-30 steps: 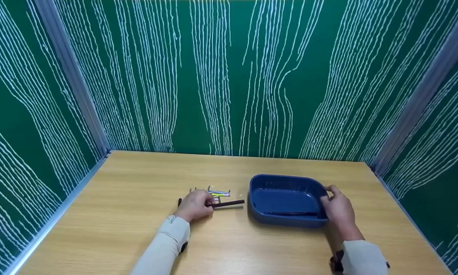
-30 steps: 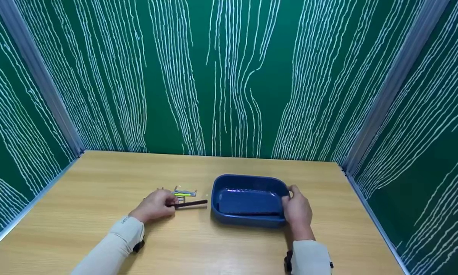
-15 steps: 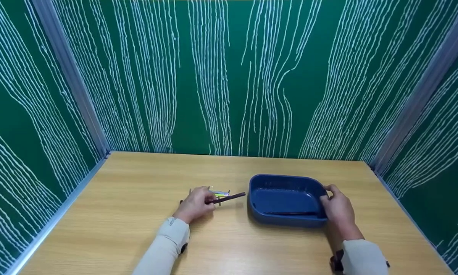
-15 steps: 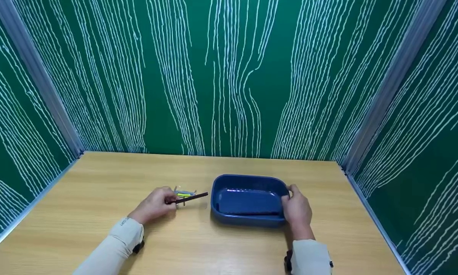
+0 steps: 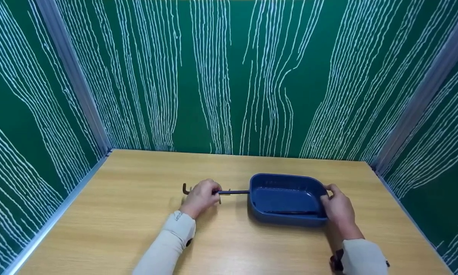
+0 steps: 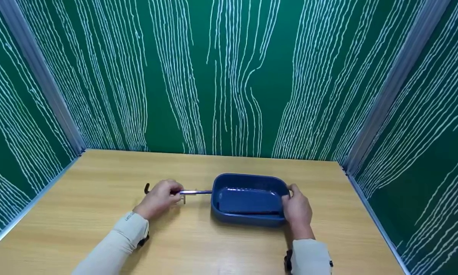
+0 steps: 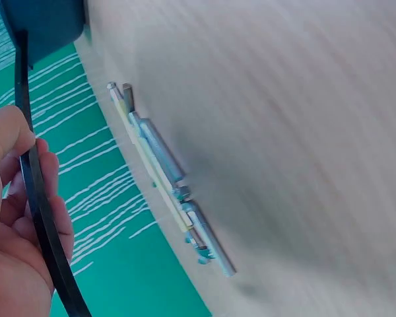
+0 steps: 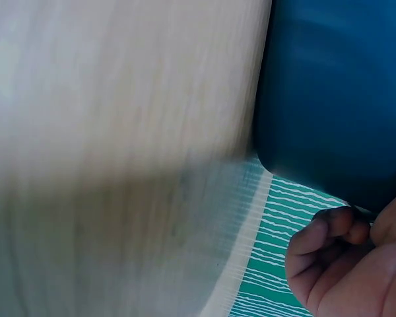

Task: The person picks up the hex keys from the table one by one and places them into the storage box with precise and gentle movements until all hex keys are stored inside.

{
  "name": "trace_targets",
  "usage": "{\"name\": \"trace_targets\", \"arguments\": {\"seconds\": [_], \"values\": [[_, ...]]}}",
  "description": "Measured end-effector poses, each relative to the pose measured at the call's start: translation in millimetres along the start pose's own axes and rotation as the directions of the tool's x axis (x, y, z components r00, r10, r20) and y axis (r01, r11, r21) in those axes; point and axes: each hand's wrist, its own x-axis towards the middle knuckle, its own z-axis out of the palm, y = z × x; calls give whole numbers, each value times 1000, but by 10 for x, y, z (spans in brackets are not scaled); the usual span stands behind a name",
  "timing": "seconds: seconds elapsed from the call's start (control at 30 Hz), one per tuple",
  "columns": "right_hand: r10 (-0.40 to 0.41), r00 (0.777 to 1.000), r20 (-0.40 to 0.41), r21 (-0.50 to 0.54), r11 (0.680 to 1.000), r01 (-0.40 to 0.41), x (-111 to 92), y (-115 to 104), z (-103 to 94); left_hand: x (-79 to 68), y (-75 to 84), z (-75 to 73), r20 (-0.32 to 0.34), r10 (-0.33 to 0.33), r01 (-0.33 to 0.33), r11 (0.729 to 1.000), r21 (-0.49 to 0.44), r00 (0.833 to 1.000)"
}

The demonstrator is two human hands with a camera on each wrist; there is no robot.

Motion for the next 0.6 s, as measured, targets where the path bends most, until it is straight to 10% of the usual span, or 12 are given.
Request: {"name": "trace_targets", "arguments": {"seconds": [0.6], "values": [[-16,1000,-17,-5,1000,16,0,5,-9,41,113,-227,-1,-36,36,998,55,999]]}}
